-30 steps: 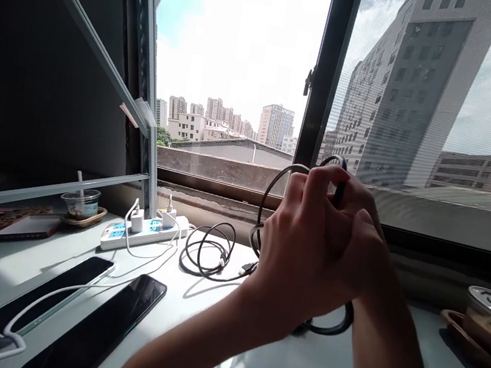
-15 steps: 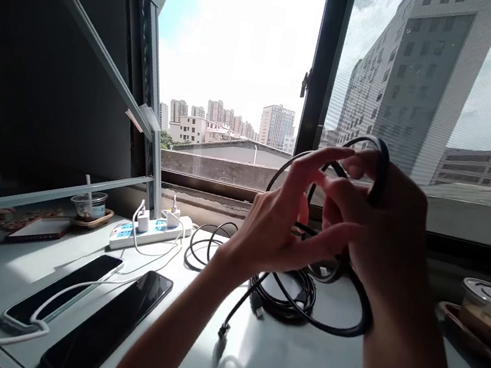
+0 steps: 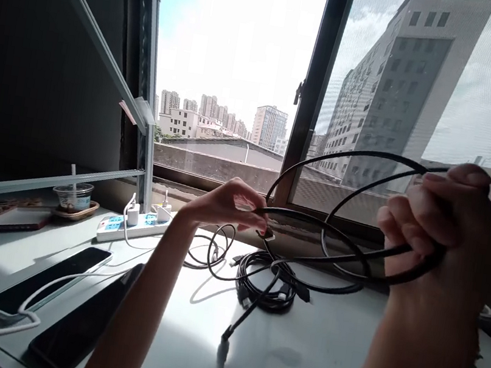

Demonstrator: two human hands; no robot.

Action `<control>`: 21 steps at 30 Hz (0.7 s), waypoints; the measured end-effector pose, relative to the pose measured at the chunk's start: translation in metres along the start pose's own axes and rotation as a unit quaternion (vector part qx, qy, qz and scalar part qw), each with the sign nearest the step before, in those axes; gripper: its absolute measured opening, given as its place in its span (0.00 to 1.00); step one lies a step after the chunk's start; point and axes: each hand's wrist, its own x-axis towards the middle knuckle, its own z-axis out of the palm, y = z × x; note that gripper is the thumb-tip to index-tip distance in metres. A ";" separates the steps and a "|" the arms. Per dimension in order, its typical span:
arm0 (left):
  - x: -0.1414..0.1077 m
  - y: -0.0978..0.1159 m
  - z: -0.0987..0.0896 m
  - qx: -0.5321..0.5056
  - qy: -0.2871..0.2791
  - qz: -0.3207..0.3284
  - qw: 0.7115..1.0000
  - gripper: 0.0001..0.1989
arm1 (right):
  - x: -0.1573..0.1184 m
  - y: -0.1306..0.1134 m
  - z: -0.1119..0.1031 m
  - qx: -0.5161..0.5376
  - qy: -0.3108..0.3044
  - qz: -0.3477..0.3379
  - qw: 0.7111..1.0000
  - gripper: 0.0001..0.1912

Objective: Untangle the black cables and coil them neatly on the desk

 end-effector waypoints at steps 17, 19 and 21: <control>-0.018 0.019 -0.010 -0.044 -0.063 -0.048 0.996 0.17 | -0.010 0.017 0.034 -0.267 -0.115 0.134 0.947 0.26; -0.022 0.023 -0.011 0.007 -0.165 -0.104 0.981 0.18 | -0.011 0.015 0.032 -0.312 -0.147 0.099 0.933 0.27; -0.024 0.026 -0.011 0.043 -0.168 -0.123 0.977 0.19 | -0.012 0.011 0.030 -0.338 -0.175 0.071 0.922 0.26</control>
